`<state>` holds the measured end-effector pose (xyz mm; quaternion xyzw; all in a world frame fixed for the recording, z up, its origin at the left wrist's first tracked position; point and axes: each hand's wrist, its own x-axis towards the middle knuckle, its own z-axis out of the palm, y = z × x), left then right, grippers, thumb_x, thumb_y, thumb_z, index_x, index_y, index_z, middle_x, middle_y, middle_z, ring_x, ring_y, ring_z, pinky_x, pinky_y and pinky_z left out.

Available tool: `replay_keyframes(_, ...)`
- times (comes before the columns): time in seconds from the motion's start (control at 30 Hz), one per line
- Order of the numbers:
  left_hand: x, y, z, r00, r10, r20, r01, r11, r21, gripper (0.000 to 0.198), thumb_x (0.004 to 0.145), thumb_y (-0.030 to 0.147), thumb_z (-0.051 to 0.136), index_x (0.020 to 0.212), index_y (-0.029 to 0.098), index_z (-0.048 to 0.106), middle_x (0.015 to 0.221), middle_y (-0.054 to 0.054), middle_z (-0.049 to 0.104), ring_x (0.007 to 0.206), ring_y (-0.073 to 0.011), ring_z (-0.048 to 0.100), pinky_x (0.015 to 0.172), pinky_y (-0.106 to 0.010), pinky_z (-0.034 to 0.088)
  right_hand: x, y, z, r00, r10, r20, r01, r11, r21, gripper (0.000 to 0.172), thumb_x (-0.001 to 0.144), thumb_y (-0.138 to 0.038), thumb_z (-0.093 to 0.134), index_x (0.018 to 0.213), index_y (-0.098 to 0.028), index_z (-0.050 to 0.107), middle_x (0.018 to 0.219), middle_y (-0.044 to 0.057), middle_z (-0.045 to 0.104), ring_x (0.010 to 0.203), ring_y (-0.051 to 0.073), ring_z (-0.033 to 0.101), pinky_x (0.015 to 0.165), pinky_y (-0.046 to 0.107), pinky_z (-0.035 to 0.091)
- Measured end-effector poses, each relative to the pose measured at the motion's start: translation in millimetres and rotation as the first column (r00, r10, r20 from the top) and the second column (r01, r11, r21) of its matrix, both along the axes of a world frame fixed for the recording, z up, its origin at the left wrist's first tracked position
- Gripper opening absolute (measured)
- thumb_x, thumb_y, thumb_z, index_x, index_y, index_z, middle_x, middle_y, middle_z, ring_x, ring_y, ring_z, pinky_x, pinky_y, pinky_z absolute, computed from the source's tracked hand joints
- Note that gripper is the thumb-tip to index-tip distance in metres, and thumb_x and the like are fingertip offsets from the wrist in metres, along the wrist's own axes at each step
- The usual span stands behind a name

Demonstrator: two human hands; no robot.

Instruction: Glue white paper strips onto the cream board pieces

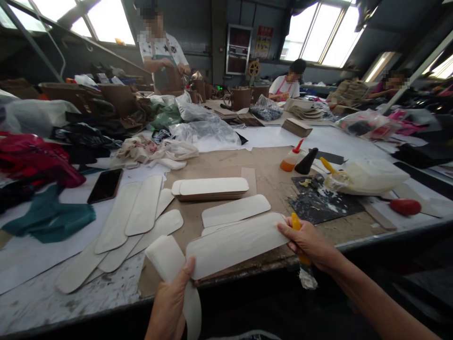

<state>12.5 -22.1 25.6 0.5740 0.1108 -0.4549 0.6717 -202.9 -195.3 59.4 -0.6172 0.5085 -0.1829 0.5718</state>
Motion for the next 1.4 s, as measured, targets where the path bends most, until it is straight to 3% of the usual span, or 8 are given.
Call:
replay_keyframes(0.2,7,2,-0.5,0.999,-0.010,0.032,0.009,0.999,0.041,0.037,0.055,0.026,0.082,0.082,0.008,0.065,0.068,-0.005,0.066,0.065,-0.0207,0.065,0.054,-0.023,0.053,0,5,-0.4,1.000,-0.005,0.017,0.005,1.000,-0.005,0.048,0.066,-0.065,0.059,0.065,-0.021,0.040,0.040,-0.009,0.041,0.035,0.006,0.028,0.038,0.020,0.019)
replay_keyframes(0.33,7,3,-1.7,1.000,0.000,0.012,-0.001,0.999,0.047,0.053,0.041,0.029,0.088,0.083,0.007,0.065,0.072,-0.006,0.068,0.071,-0.0231,0.065,0.058,-0.024,0.054,2,5,-1.4,1.000,-0.014,0.007,0.014,1.000,-0.009,0.050,0.066,-0.066,0.058,0.066,-0.020,0.040,0.040,-0.009,0.042,0.035,0.005,0.028,0.037,0.020,0.018)
replay_keyframes(0.57,5,4,-4.1,1.000,-0.011,0.028,0.011,0.999,-0.030,0.042,0.051,0.027,0.085,0.082,0.008,0.064,0.065,-0.003,0.064,0.056,-0.0155,0.059,0.050,-0.022,0.049,1,3,-3.3,1.000,-0.015,-0.022,0.015,1.000,-0.003,0.052,0.064,-0.069,0.058,0.067,-0.020,0.040,0.040,-0.008,0.041,0.036,0.006,0.028,0.038,0.020,0.019)
replay_keyframes(0.73,6,7,-0.4,0.996,-0.049,0.080,0.055,0.996,-0.072,0.050,0.048,0.049,0.082,0.069,0.009,0.061,0.057,-0.002,0.058,0.054,-0.0135,0.054,0.049,-0.021,0.045,1,-2,-9.7,0.998,-0.008,-0.061,0.009,1.000,0.009,0.055,0.063,-0.072,0.059,0.067,-0.020,0.040,0.041,-0.007,0.042,0.037,0.006,0.029,0.039,0.020,0.022)
replay_keyframes(0.9,10,7,-2.6,0.995,-0.067,0.080,0.075,0.991,-0.108,0.050,0.057,0.057,0.075,0.072,0.011,0.060,0.057,-0.001,0.056,0.052,-0.0105,0.049,0.049,-0.020,0.042,3,-4,-12.8,0.994,-0.019,-0.111,0.025,0.998,0.054,0.059,0.059,-0.076,0.059,0.062,-0.020,0.040,0.041,-0.005,0.042,0.037,0.007,0.029,0.039,0.021,0.023)
replay_keyframes(1.1,13,9,-4.4,0.984,-0.067,0.163,0.085,0.990,-0.109,0.050,0.048,0.044,0.084,0.074,0.007,0.064,0.064,-0.004,0.061,0.057,-0.0122,0.054,0.051,-0.020,0.044,6,-5,-14.2,0.996,-0.011,-0.091,0.019,0.996,0.091,0.056,0.062,-0.073,0.058,0.066,-0.020,0.042,0.043,-0.005,0.045,0.038,0.006,0.032,0.039,0.020,0.023)
replay_keyframes(1.4,27,18,-12.2,0.991,-0.115,0.064,0.118,0.992,-0.038,0.052,0.047,0.036,0.086,0.088,0.010,0.065,0.072,-0.005,0.065,0.067,-0.0207,0.062,0.058,-0.026,0.052,17,4,-8.0,0.998,0.059,0.029,-0.061,0.995,0.075,0.051,0.065,-0.065,0.061,0.068,-0.019,0.039,0.043,-0.008,0.045,0.034,0.004,0.029,0.037,0.017,0.017)
